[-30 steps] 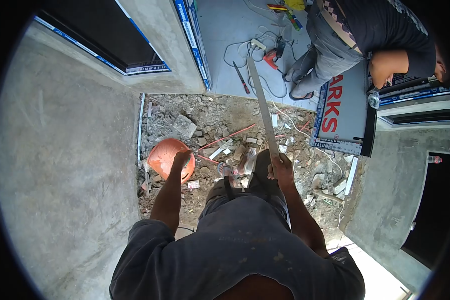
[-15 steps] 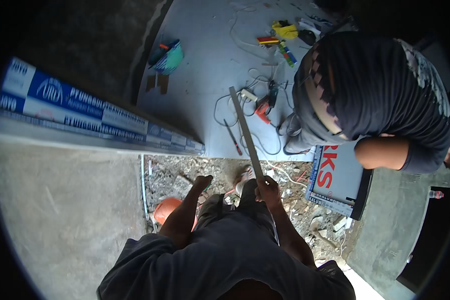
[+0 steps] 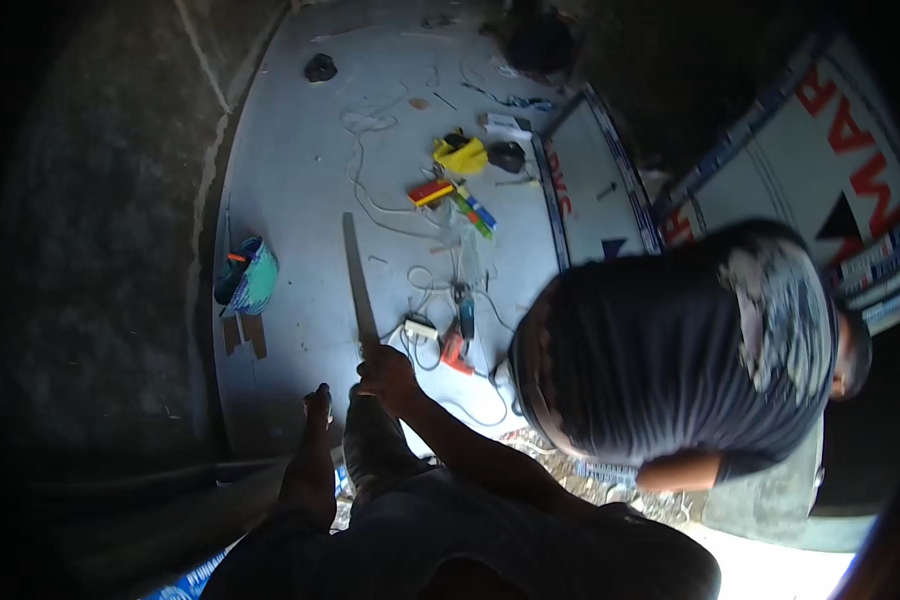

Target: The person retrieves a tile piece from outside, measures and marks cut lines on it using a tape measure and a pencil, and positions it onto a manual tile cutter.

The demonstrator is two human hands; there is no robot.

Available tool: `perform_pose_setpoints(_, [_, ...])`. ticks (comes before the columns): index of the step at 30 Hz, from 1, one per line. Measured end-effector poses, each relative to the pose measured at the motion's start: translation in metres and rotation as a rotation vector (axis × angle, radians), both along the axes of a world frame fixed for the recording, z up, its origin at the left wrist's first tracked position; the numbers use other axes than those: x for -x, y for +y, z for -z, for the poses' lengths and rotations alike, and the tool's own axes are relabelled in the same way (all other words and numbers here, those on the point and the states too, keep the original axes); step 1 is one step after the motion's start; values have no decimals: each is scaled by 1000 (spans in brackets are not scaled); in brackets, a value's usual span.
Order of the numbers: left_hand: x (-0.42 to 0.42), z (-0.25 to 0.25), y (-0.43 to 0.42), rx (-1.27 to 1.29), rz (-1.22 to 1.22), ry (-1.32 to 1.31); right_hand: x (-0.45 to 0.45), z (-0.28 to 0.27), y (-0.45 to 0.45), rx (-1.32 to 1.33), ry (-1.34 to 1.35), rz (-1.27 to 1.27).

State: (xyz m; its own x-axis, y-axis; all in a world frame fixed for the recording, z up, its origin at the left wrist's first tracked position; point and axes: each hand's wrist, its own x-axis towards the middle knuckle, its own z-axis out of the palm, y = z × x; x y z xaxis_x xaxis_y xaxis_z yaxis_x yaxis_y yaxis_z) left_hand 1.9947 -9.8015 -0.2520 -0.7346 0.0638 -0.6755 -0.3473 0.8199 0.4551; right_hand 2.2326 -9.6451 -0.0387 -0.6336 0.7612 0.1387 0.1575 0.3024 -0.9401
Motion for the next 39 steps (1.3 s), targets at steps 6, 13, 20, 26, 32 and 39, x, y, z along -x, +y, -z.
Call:
perform_pose_setpoints(6, [141, -2, 130, -230, 129, -159, 128, 9, 198, -606, -500, -207])
perform_pose_setpoints(13, [291, -142, 226, -341, -143, -320, 146, 34, 314, 434, -101, 175])
perform_pose_setpoints(20, [485, -187, 295, -175, -56, -71, 178, 6, 413, 335, 8, 109])
perform_pose_setpoints(26, [551, -153, 356, 59, -264, 57, 320, -1, 594, 450, -190, 210])
perform_pose_setpoints(32, [551, -168, 466, -234, -614, -331, 538, -80, 798, 520, -255, -21])
perform_pose_setpoints(39, [645, -138, 556, -233, -670, -351, 775, -120, 964, 525, -325, -212])
